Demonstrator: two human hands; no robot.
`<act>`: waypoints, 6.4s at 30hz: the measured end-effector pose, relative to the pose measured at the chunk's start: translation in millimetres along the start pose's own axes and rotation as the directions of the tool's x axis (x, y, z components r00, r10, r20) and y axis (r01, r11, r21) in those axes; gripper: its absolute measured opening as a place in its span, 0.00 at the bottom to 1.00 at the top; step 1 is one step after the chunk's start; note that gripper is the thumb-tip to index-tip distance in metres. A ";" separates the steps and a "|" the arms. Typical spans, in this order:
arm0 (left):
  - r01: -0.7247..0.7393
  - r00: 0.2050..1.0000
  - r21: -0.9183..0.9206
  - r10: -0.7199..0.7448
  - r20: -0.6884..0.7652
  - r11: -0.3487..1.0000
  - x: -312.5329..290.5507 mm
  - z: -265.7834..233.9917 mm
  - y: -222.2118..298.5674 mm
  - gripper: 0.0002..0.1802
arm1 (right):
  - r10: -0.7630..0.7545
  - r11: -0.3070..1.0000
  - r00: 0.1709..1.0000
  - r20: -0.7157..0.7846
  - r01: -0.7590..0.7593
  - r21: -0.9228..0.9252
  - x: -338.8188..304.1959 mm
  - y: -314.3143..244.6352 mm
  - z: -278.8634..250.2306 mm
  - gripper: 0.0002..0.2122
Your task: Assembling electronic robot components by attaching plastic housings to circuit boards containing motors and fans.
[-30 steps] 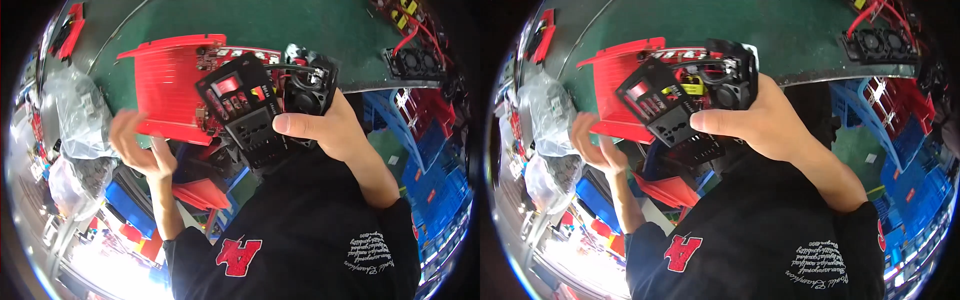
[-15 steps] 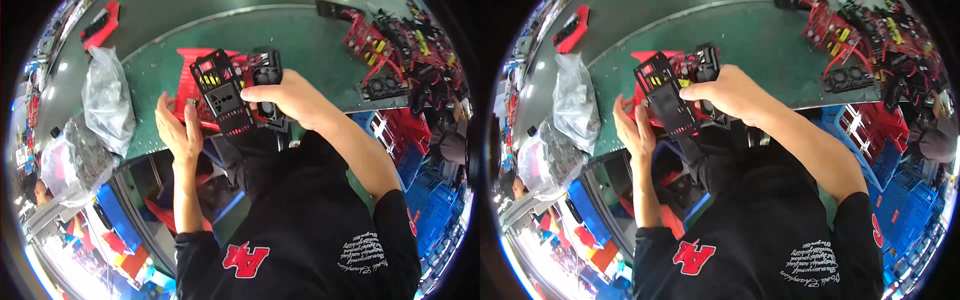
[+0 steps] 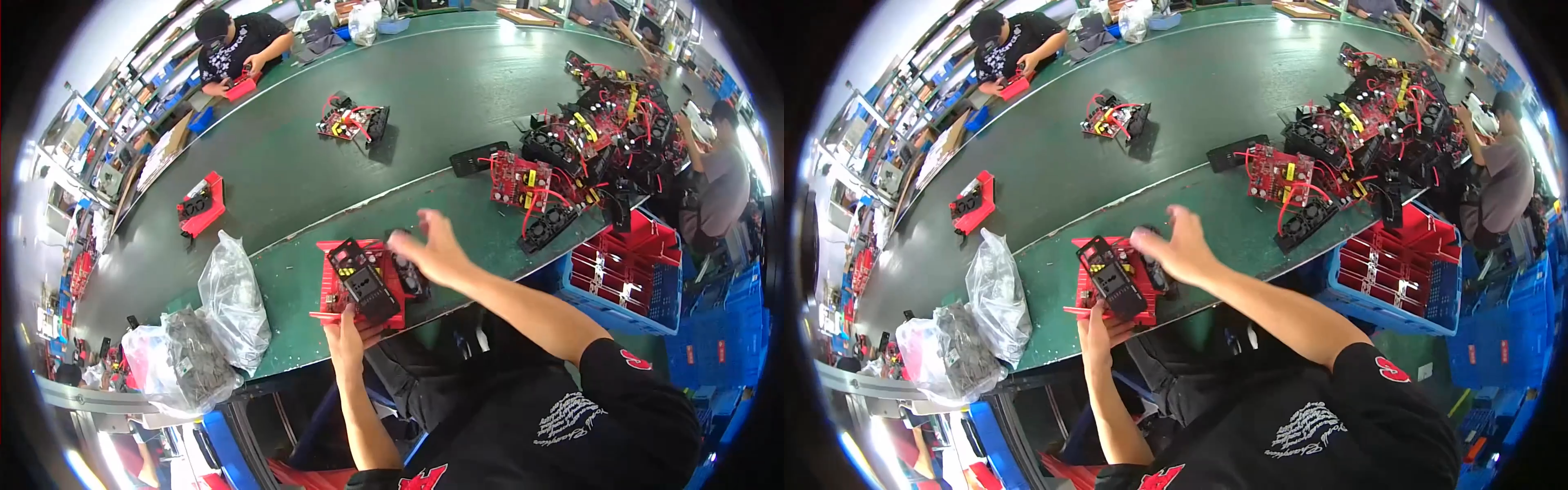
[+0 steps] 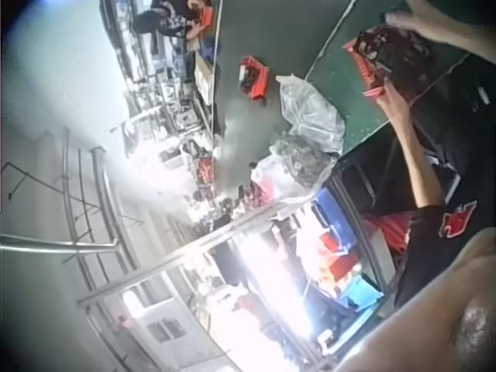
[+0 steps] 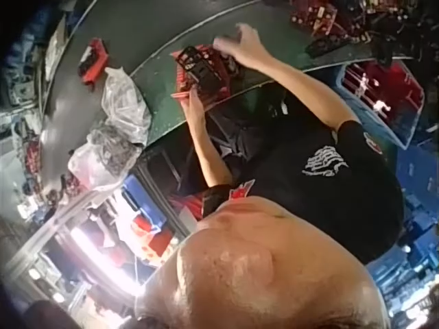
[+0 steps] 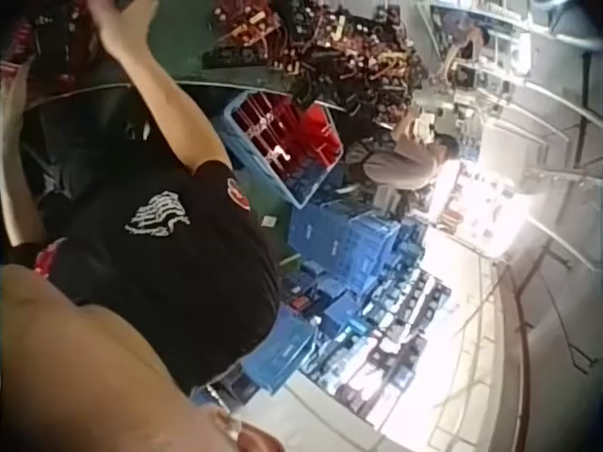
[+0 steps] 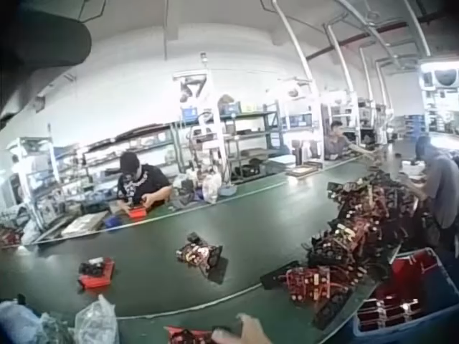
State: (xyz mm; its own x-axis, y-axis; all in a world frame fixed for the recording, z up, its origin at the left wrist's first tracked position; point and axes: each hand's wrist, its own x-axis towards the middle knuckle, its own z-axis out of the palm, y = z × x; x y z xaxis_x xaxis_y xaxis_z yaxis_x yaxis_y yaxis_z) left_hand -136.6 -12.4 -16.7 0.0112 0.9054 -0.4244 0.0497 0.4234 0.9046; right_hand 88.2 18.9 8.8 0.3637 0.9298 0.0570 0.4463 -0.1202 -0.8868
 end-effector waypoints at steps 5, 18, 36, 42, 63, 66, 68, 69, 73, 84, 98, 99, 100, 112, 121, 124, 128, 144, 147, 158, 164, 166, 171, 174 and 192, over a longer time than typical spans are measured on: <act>0.011 0.996 -0.109 -0.020 -0.090 0.994 -3.6 -12.7 2.2 0.20 | 0.083 0.952 0.985 0.151 -0.123 0.280 153.0 -13.0 26.3 0.25; -0.015 0.975 -0.372 -0.069 -0.213 0.928 78.1 22.5 43.4 0.20 | 0.370 0.491 0.716 0.592 -0.692 0.529 353.7 -5.0 37.4 0.05; -0.187 0.943 -0.127 0.214 0.254 0.974 355.7 110.4 186.2 0.38 | 0.168 0.850 0.973 0.160 -0.225 0.476 129.8 -50.8 -234.7 0.20; 0.374 0.646 -0.374 0.051 0.762 0.849 157.7 151.5 116.4 0.48 | -0.168 0.838 0.894 0.416 -0.093 0.538 85.5 -37.4 -250.5 0.24; -0.129 0.740 0.122 0.014 0.672 0.984 21.1 22.3 64.7 0.26 | 0.221 0.676 0.940 0.260 -0.340 0.653 -119.0 58.5 -100.4 0.13; -0.469 0.655 0.190 0.196 0.730 0.862 -5.7 44.2 62.9 0.34 | 0.380 0.237 0.877 0.295 -0.401 0.885 -148.1 67.6 -70.6 0.11; -0.616 0.698 0.428 0.205 0.686 0.662 -10.3 49.3 34.7 0.41 | 0.449 0.241 0.850 0.275 -0.411 0.879 -151.2 61.5 -53.2 0.11; -0.589 0.768 0.594 0.151 0.622 0.548 -19.4 52.3 26.7 0.45 | 0.362 0.377 0.922 0.139 -0.281 0.882 -148.4 65.6 -37.2 0.13; -0.753 0.651 0.594 0.452 0.609 0.284 -49.6 79.4 -0.6 0.48 | 0.207 0.262 0.971 0.121 -0.174 0.949 -146.7 55.0 -17.3 0.26; -0.892 0.397 0.452 0.523 0.754 0.026 -166.0 142.3 -5.2 0.38 | 0.143 0.118 0.965 0.219 -0.236 0.965 -236.1 126.0 -122.5 0.35; -0.886 0.356 0.270 0.181 0.917 0.377 -204.5 381.0 -68.6 0.45 | 0.314 0.186 0.918 -0.240 0.189 0.964 -293.3 271.2 -259.2 0.34; -0.936 0.289 0.216 0.254 0.923 0.278 -210.1 392.6 -68.2 0.46 | 0.307 0.036 0.922 -0.235 0.235 0.971 -289.6 282.6 -262.0 0.34; -0.958 0.212 0.146 0.268 0.940 0.247 -215.9 404.5 -64.7 0.46 | 0.305 -0.079 0.930 -0.206 0.241 0.967 -286.9 291.0 -268.0 0.34; -0.749 -0.382 -0.064 0.352 0.855 -0.659 -76.6 719.1 -99.4 0.25 | 0.405 -0.017 0.654 -0.639 0.704 0.710 -348.1 370.7 -357.4 0.13; -0.852 -0.373 -0.275 0.147 0.916 -0.445 -116.7 725.3 -78.4 0.04 | 0.398 0.028 0.678 -0.618 0.664 0.747 -429.7 354.0 -327.2 0.14; -0.868 -0.363 -0.258 0.188 0.913 -0.424 -127.7 697.1 -54.1 0.04 | 0.328 -0.152 0.676 -0.661 0.728 0.669 -397.5 325.4 -332.8 0.14; -0.888 -0.381 -0.269 0.270 0.884 -0.372 -130.7 661.5 -24.3 0.03 | 0.612 -0.028 0.610 -0.503 0.652 0.758 -400.1 342.7 -320.5 0.13; -0.565 0.676 -0.169 0.571 0.466 0.808 -69.5 167.3 71.1 0.11 | 0.104 -0.059 0.923 -0.369 0.376 0.925 -322.7 243.4 -281.2 0.12; -0.639 0.693 -0.135 0.643 0.325 0.757 -46.5 94.7 72.0 0.09 | 0.199 -0.085 0.965 -0.169 0.189 0.978 -272.1 222.6 -245.4 0.13; -0.110 0.994 -0.298 0.099 -0.051 0.948 11.9 30.0 23.9 0.13 | 0.129 0.250 0.971 0.202 -0.229 0.941 -190.9 215.4 -170.0 0.41; -0.286 0.933 0.292 0.334 -0.131 0.913 25.9 18.2 13.4 0.15 | 0.071 0.220 0.917 0.392 -0.397 0.891 -185.9 181.9 -158.8 0.52; -0.291 0.882 0.630 0.457 -0.116 0.720 27.9 14.9 22.3 0.15 | -0.070 0.074 0.919 0.388 -0.383 0.921 -186.5 172.7 -159.8 0.52; -0.489 0.214 0.853 0.923 0.320 -0.183 57.0 53.9 64.6 0.16 | -0.051 0.005 0.927 0.372 -0.372 0.928 -196.1 187.6 -167.7 0.52; -0.590 0.346 0.796 0.850 0.398 -0.133 98.8 63.2 56.8 0.14 | -0.005 0.045 0.929 0.371 -0.370 0.928 -200.1 186.4 -171.7 0.52; -0.234 0.715 0.966 0.653 0.248 -0.111 68.5 58.0 75.1 0.15 | 0.185 0.016 0.935 0.304 -0.312 0.950 -214.4 189.7 -174.8 0.47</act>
State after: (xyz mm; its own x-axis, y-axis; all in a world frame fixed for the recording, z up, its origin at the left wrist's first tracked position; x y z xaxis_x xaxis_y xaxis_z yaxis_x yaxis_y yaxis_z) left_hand -74.2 79.6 19.9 0.2882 0.9164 0.2776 0.9566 -0.2887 -0.0400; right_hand 237.8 -264.1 -91.4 0.1736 0.9526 -0.2499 -0.8833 0.0383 -0.4673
